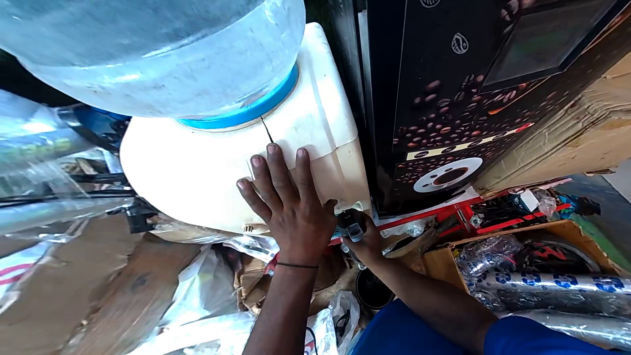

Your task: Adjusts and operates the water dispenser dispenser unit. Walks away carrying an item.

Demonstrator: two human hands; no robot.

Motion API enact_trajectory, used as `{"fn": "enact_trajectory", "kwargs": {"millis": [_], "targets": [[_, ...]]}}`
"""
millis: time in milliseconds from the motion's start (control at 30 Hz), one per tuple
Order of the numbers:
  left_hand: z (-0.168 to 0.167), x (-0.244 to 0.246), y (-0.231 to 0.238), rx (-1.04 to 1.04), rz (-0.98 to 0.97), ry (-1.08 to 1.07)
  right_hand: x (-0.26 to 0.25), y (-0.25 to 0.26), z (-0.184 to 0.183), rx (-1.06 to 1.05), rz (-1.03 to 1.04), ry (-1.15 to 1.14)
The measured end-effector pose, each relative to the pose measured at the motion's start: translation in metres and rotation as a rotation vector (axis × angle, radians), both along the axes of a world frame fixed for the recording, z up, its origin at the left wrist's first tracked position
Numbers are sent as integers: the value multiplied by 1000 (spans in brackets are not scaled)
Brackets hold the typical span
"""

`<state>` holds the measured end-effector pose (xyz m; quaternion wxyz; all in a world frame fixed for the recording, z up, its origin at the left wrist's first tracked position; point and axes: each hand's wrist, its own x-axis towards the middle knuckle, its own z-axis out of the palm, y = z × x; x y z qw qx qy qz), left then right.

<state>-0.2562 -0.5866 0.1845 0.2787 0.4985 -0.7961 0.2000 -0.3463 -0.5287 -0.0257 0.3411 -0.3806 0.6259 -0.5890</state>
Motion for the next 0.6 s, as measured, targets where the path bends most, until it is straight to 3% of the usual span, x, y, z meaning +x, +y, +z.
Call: {"fn": "enact_trajectory", "kwargs": {"millis": [600], "targets": [[-1, 0, -1, -19, -6, -4, 1, -2, -2, 16, -14, 35]]}}
